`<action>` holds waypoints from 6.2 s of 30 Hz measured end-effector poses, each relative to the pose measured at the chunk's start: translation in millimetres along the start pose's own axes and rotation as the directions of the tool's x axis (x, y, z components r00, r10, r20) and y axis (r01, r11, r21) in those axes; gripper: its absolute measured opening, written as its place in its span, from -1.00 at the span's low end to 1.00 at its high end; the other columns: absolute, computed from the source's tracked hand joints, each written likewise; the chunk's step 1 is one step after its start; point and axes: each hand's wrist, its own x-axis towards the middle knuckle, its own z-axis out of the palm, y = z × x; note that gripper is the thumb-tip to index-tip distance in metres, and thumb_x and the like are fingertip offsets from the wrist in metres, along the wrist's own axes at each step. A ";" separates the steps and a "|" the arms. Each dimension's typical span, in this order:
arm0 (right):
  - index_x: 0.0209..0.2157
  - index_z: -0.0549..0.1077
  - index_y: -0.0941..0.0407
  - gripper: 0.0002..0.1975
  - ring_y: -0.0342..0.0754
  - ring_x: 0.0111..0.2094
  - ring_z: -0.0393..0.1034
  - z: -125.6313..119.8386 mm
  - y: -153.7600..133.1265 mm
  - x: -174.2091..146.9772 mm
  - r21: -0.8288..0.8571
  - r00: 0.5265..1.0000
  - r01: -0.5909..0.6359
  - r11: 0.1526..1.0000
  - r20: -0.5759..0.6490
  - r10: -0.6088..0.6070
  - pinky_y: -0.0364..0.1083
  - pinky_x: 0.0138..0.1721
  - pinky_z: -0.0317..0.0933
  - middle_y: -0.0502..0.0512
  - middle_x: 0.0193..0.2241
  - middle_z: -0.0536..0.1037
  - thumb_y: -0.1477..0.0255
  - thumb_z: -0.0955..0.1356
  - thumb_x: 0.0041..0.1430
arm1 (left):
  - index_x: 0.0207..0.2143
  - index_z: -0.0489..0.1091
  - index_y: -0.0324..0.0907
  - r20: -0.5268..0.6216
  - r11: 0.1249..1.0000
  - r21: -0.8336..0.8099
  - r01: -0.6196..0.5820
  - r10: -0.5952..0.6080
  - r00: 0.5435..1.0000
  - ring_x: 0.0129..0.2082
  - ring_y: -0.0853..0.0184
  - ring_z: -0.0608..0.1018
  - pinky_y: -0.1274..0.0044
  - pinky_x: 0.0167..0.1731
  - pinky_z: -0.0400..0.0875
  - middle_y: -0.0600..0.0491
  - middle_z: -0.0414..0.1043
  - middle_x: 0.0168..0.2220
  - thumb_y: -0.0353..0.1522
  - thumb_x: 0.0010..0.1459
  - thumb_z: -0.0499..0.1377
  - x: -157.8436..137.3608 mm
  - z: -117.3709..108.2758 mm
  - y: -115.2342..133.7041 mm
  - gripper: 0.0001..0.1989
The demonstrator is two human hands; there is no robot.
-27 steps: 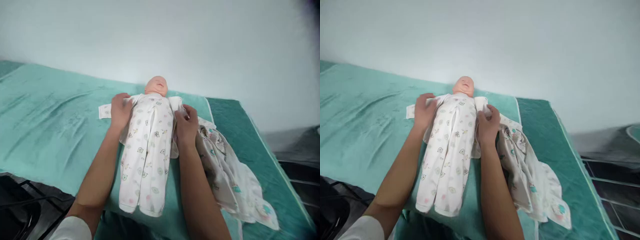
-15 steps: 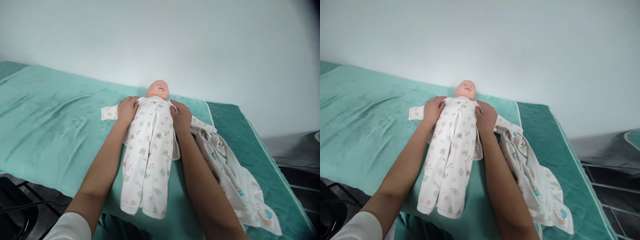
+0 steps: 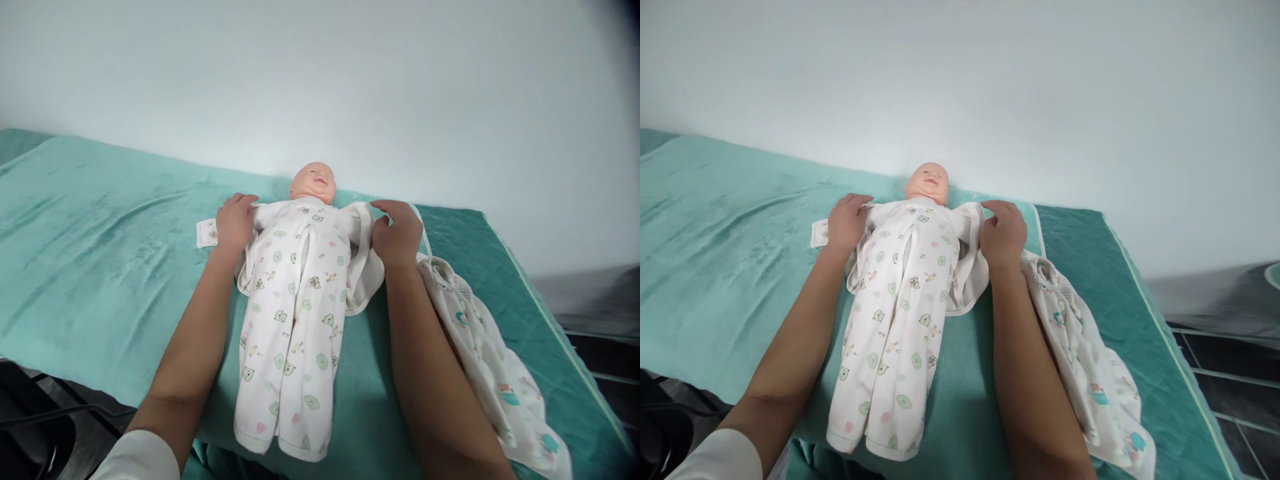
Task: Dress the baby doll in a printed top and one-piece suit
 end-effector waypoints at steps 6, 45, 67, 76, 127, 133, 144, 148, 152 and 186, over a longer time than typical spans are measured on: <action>0.27 0.38 0.10 -0.28 0.20 0.27 0.34 -1.8 -33.6 -17.8 0.133 0.856 0.344 0.929 0.362 -0.369 0.23 0.27 0.28 0.22 0.25 0.47 0.62 0.23 0.02 | 0.20 0.44 -0.03 0.160 0.937 -0.125 -0.325 0.343 0.926 0.20 0.19 0.49 0.31 0.22 0.35 0.02 0.47 0.24 -0.58 0.18 -0.03 -11.2 -7.9 15.4 -0.39; -0.04 0.53 0.12 -0.72 0.18 -0.15 0.56 88.6 -204.6 22.9 -0.220 0.484 0.682 0.697 0.851 -0.205 0.03 -0.20 0.30 0.29 -0.14 0.65 0.37 0.38 0.23 | 0.12 0.47 -0.07 0.013 0.988 -0.006 0.155 -0.155 0.988 0.16 0.07 0.51 0.27 0.19 0.34 -0.04 0.56 0.11 -0.38 0.28 0.08 -38.5 -18.3 1.0 -0.61; 0.11 0.46 0.00 -0.67 0.12 -0.18 0.51 38.7 -191.7 29.0 -0.259 0.538 0.671 0.694 0.815 -0.217 0.00 -0.23 0.23 0.23 -0.06 0.59 0.27 0.31 0.36 | 0.37 0.20 0.04 0.043 0.991 0.092 0.097 -0.101 0.994 0.31 0.00 0.37 0.07 0.35 0.16 -0.12 0.37 0.28 -0.47 0.25 0.11 -36.4 -22.6 4.4 -0.35; 0.26 0.39 0.09 -0.54 0.18 0.26 0.35 27.9 -156.2 12.8 0.032 0.703 0.352 0.935 0.651 -0.287 0.12 0.19 0.26 0.21 0.26 0.49 0.33 0.25 0.40 | 0.21 0.34 -0.07 0.120 0.985 0.171 0.016 -0.037 0.992 0.22 -0.05 0.41 0.02 0.34 0.12 -0.18 0.45 0.18 -0.34 0.32 0.13 -30.3 -7.5 -0.4 -0.58; -0.36 0.38 0.07 -0.83 0.12 -0.20 0.37 2.4 20.3 -28.0 0.235 0.890 -0.455 0.859 0.143 0.432 0.07 -0.05 0.22 0.22 -0.29 0.56 0.36 0.20 0.25 | 0.16 0.40 -0.27 0.761 0.660 0.377 -0.650 0.180 0.624 0.00 -0.04 0.59 0.28 -0.11 0.43 -0.27 0.54 0.03 -0.55 0.13 0.18 37.3 -17.2 190.6 -0.50; -0.29 0.44 0.12 -0.79 0.07 -0.19 0.46 11.5 31.4 -19.8 0.424 0.894 -0.443 0.790 0.143 0.425 0.10 -0.02 0.34 0.18 -0.26 0.59 0.41 0.24 0.04 | 0.14 0.37 -0.25 0.724 0.693 0.377 -0.614 0.193 0.662 -0.05 0.01 0.60 0.31 -0.18 0.46 -0.23 0.53 0.01 -0.52 0.17 0.15 44.6 -38.0 179.8 -0.54; 0.14 0.42 0.05 -0.46 0.11 0.25 0.35 -6.5 -15.1 -41.1 0.326 0.968 0.128 0.937 -0.248 -0.046 0.25 0.28 0.22 0.24 0.18 0.48 0.51 0.18 0.13 | 0.15 0.40 -0.25 0.703 0.803 0.238 -0.546 0.245 0.668 0.10 0.01 0.55 0.28 0.02 0.45 -0.22 0.50 0.11 -0.49 0.23 0.13 25.3 1.2 196.1 -0.57; 0.16 0.41 0.09 -0.55 0.16 0.18 0.38 18.3 -22.1 -48.2 0.270 1.000 0.002 0.963 -0.002 -0.002 0.28 0.27 0.21 0.28 0.10 0.53 0.25 0.22 0.32 | 0.11 0.44 -0.21 0.507 0.919 0.055 -0.391 0.312 0.804 0.14 0.06 0.53 0.31 0.07 0.43 -0.14 0.53 0.12 -0.34 0.33 0.10 1.2 -27.5 152.3 -0.66; 0.11 0.45 0.05 -0.57 0.17 0.24 0.35 29.7 -34.8 -55.6 0.276 0.981 0.131 0.952 0.102 -0.165 0.28 0.33 0.13 0.27 0.16 0.53 0.13 0.20 0.40 | 0.10 0.43 -0.14 0.176 0.929 -0.333 -0.164 0.232 0.957 0.21 0.21 0.50 0.40 0.22 0.34 -0.06 0.51 0.18 -0.27 0.40 0.05 -26.9 -40.4 81.9 -0.68; -0.20 0.41 0.00 -0.55 0.16 0.30 0.23 18.5 -77.9 -53.6 0.593 0.915 0.061 0.803 0.287 -0.283 0.20 0.35 0.12 0.12 0.20 0.39 -0.06 0.46 0.15 | -0.38 0.38 -0.10 -0.127 0.839 -0.490 -0.236 0.200 0.972 -0.20 0.20 0.52 0.33 -0.10 0.44 0.04 0.41 -0.36 0.07 0.28 0.19 -43.5 -17.3 40.7 -0.56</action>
